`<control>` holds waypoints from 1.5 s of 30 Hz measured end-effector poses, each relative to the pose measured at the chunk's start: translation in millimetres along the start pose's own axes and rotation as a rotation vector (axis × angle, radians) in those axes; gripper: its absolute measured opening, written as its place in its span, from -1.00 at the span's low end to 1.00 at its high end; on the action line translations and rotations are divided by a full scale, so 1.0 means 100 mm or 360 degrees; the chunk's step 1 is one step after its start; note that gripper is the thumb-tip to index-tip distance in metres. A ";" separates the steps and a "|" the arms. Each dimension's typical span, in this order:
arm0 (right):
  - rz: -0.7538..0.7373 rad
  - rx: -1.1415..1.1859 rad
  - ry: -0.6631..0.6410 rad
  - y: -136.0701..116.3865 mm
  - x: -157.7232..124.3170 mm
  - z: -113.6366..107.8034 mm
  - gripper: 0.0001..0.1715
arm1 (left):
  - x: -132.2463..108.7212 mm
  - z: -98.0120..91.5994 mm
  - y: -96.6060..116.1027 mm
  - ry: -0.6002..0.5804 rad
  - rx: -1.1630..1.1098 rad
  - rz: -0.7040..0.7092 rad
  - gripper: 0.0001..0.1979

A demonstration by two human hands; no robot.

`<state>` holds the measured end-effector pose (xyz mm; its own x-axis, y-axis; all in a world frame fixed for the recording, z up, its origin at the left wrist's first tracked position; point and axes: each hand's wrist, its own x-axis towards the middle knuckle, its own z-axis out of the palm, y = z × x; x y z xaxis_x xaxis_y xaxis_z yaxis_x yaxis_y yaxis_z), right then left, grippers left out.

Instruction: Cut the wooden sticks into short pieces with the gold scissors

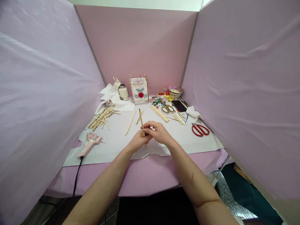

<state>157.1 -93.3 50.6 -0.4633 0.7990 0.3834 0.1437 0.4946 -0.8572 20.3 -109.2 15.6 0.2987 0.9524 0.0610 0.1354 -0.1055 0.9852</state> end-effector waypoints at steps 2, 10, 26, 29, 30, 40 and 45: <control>0.0008 0.0015 -0.0040 -0.01 -0.02 0.01 -0.87 | -0.01 0.01 0.01 0.0004 -0.0003 -0.0014 -0.82; -0.0012 -0.0192 0.0118 0.03 -0.09 0.13 -0.94 | 0.02 0.06 0.01 0.0116 0.0019 0.0122 -0.94; 0.0145 -0.0314 0.0168 0.08 0.05 -0.16 -0.89 | 0.06 -0.01 -0.08 0.0241 -0.0031 0.0186 -0.84; 0.0104 -0.0283 0.0170 0.12 0.05 -0.14 -0.89 | 0.05 -0.01 -0.11 0.0301 0.0156 0.0258 -0.82; 0.0088 -0.0271 0.0171 0.13 0.05 -0.14 -0.89 | 0.04 -0.01 -0.10 0.0324 0.0200 0.0292 -0.81; 0.0142 -0.0171 0.0151 0.20 0.06 -0.11 -0.90 | 0.04 0.01 -0.13 0.0414 0.0354 0.0354 -0.80; 0.0117 -0.0133 0.0193 0.17 0.07 -0.08 -0.92 | 0.02 0.00 -0.12 0.0471 0.0437 0.0399 -0.79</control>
<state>163.7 -76.8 41.6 -0.3408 0.8671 0.3634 0.2480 0.4557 -0.8549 19.2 -105.9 4.2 0.0772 0.9241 0.3741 0.3500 -0.3765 0.8577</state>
